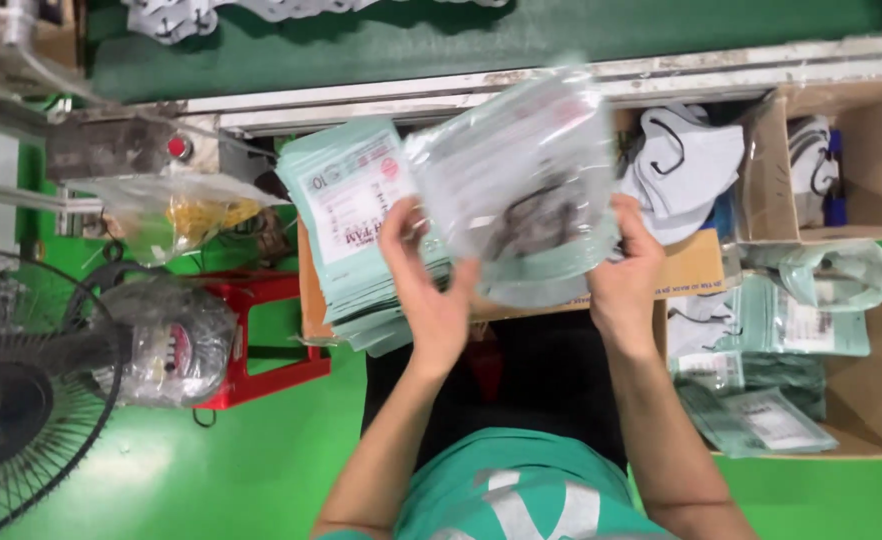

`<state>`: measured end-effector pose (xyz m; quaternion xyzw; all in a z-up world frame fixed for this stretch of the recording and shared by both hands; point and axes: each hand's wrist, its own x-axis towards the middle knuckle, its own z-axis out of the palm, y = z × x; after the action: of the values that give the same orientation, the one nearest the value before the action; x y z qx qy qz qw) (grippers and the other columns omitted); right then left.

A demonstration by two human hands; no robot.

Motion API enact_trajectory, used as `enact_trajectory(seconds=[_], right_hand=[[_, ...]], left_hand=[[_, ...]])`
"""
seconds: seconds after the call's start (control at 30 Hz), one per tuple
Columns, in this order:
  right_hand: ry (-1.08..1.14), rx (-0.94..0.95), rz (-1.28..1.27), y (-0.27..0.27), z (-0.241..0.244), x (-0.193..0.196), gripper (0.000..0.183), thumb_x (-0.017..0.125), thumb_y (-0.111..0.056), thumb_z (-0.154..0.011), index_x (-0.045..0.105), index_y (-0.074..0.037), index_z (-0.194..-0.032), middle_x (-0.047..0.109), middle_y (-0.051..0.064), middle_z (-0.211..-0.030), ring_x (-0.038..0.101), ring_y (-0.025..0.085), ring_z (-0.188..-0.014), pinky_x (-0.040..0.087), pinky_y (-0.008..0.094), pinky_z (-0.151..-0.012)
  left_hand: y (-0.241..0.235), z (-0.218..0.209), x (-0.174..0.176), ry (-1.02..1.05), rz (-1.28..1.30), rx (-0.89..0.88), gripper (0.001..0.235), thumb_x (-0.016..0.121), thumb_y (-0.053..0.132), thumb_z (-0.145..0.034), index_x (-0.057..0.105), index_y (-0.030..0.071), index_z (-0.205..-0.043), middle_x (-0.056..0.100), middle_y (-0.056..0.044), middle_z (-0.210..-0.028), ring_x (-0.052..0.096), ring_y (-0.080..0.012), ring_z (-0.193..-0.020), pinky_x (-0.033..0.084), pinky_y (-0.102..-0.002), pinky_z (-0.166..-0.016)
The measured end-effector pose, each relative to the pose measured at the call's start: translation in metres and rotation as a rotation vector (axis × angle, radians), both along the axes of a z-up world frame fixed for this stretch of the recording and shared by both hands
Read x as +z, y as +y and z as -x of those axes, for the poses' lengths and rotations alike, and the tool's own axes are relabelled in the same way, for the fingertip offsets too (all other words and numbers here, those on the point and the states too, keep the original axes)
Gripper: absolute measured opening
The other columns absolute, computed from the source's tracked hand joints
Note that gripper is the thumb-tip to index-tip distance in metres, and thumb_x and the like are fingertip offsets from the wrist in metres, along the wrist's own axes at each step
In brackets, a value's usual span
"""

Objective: Manually counting and placing face masks into plastic bags at a factory workstation.

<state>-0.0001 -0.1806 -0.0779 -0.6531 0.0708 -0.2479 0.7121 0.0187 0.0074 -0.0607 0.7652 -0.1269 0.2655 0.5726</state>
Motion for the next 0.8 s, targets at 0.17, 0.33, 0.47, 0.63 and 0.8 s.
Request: enact_trajectory(seconds=[0.17,0.33,0.47,0.63,0.8], right_hand=[[0.097,0.028,-0.027,0.016,-0.007,0.020,0.042,0.071,-0.002,-0.088,0.052,-0.002,-0.126,0.058,0.002,-0.118,0.057,0.011,-0.111,0.048,0.027,-0.099],[0.263,0.334,-0.774,0.005,0.026,-0.051,0.031,0.064,-0.005,-0.099,0.059,-0.001,-0.130,0.065,0.008,-0.114,0.062,0.014,-0.098,0.055,0.038,-0.100],[0.222,0.355,-0.686,-0.008,0.030,-0.070,0.020,0.061,-0.002,-0.102,0.064,0.005,-0.120,0.071,0.016,-0.112,0.072,0.023,-0.099,0.059,0.040,-0.093],[0.231,0.163,-0.641,-0.024,0.032,-0.084,0.017,0.060,-0.001,-0.104,0.063,-0.003,-0.120,0.069,0.007,-0.106,0.066,0.015,-0.090,0.056,0.031,-0.078],[0.259,0.302,0.287,-0.051,0.041,-0.007,0.028,0.060,0.005,-0.091,0.065,0.000,-0.119,0.071,0.007,-0.105,0.065,0.013,-0.096,0.054,0.026,-0.083]], left_hand=[[-0.039,0.017,-0.037,0.422,0.207,-0.208,0.058,0.074,0.013,-0.095,0.049,-0.007,-0.143,0.057,-0.015,-0.140,0.053,-0.0249,-0.129,0.040,-0.037,-0.111],[-0.037,0.011,-0.031,0.625,0.547,-0.127,0.042,0.073,0.016,-0.096,0.061,-0.004,-0.131,0.067,-0.011,-0.125,0.063,-0.0202,-0.113,0.052,-0.033,-0.099],[-0.043,0.018,-0.075,0.785,0.563,-0.314,0.043,0.078,0.010,-0.086,0.064,-0.004,-0.123,0.069,-0.010,-0.118,0.065,-0.0195,-0.107,0.053,-0.035,-0.094],[-0.055,0.043,-0.047,0.863,0.083,-0.741,0.026,0.067,0.019,-0.106,0.067,-0.003,-0.120,0.072,-0.018,-0.116,0.068,-0.0287,-0.110,0.054,-0.037,-0.094],[-0.012,0.040,0.074,0.100,-0.396,-0.569,0.020,0.068,0.016,-0.100,0.069,0.008,-0.119,0.073,-0.010,-0.123,0.070,-0.0322,-0.113,0.054,-0.040,-0.099]])
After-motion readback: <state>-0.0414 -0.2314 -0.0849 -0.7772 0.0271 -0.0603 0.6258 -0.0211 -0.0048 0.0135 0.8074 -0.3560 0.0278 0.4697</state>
